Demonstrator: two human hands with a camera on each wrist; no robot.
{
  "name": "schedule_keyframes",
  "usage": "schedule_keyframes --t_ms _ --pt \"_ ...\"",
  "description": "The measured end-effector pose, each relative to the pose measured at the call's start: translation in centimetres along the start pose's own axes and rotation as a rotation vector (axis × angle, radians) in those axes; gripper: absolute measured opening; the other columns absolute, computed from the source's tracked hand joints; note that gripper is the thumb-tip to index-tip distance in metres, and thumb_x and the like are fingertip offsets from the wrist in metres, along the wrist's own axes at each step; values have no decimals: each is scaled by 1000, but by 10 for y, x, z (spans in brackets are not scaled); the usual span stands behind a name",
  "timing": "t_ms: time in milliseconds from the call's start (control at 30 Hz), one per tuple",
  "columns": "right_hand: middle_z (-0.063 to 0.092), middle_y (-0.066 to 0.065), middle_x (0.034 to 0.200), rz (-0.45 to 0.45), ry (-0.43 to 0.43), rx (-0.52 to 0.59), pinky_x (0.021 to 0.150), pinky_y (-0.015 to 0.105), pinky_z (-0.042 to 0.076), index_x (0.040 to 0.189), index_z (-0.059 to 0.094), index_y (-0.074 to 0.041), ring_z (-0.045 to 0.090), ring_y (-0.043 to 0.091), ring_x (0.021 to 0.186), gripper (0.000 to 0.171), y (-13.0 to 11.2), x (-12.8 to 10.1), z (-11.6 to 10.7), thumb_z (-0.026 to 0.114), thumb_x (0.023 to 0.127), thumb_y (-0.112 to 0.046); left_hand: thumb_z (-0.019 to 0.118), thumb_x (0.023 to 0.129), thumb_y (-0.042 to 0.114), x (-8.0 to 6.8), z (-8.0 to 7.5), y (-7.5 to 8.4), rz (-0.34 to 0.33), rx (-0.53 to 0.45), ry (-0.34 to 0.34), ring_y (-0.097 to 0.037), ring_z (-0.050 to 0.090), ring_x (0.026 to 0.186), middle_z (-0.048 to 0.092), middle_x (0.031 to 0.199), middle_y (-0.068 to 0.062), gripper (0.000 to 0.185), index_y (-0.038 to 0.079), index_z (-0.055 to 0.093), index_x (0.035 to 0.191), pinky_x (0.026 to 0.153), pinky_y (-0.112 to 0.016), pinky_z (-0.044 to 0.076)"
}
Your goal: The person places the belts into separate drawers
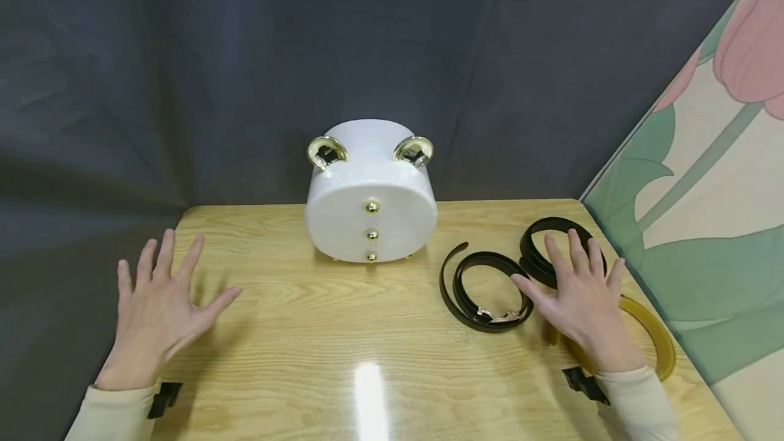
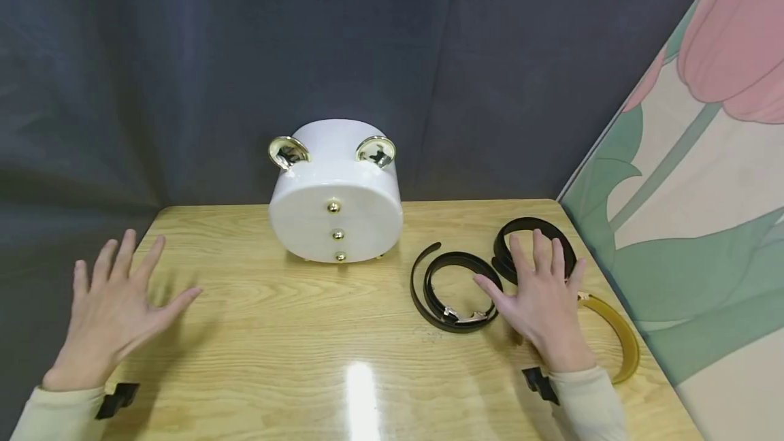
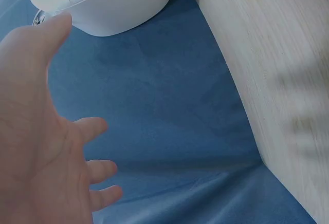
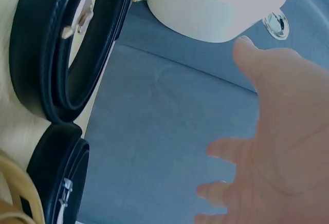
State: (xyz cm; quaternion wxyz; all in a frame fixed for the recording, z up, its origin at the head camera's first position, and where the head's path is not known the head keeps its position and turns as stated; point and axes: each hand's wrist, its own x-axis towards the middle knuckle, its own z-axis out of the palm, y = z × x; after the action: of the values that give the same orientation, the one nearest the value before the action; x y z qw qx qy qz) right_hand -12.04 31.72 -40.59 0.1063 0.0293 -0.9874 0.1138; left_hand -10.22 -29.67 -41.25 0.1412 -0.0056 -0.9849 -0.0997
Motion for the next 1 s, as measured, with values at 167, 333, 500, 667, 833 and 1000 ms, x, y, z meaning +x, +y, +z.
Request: schedule_keyframes --t_ms 167,333,500,667,833,1000 --pt "19 34 172 -28 44 17 116 89 -3 166 36 -12 17 62 155 96 -4 -1 6 65 95 -69 67 87 78 1 2 0 4 -3 6 -58 18 155 15 176 -29 109 15 31 169 119 -86 5" --pt "28 34 169 -79 113 31 116 90 3 161 45 -10 25 61 152 93 -11 1 11 70 93 -67 67 87 77 0 8 1 -1 -26 12 -58 19 155 17 175 -29 109 15 30 169 119 -85 9" --pt "38 34 164 -121 150 37 117 88 11 156 52 -8 32 57 149 87 -20 4 13 72 93 -64 70 87 74 0 15 3 18 -54 45 -58 23 154 20 174 -30 108 13 32 168 118 -85 13" --pt "47 34 157 -168 215 72 118 85 19 151 57 -4 42 59 141 79 -26 5 18 76 93 -55 73 87 71 0 18 8 41 -83 84 -58 27 152 27 171 -32 106 13 35 167 115 -84 21" --pt "58 31 148 -247 323 137 113 82 30 145 63 -1 55 57 130 72 -32 7 22 83 89 -43 77 84 65 1 21 12 67 -102 147 -60 37 144 39 162 -35 103 7 43 161 111 -79 32" --pt "67 29 136 -341 434 196 108 76 39 136 69 3 62 52 122 65 -37 10 28 80 89 -40 81 82 61 0 24 16 84 -132 194 -59 43 139 45 157 -34 101 5 46 159 109 -76 36"
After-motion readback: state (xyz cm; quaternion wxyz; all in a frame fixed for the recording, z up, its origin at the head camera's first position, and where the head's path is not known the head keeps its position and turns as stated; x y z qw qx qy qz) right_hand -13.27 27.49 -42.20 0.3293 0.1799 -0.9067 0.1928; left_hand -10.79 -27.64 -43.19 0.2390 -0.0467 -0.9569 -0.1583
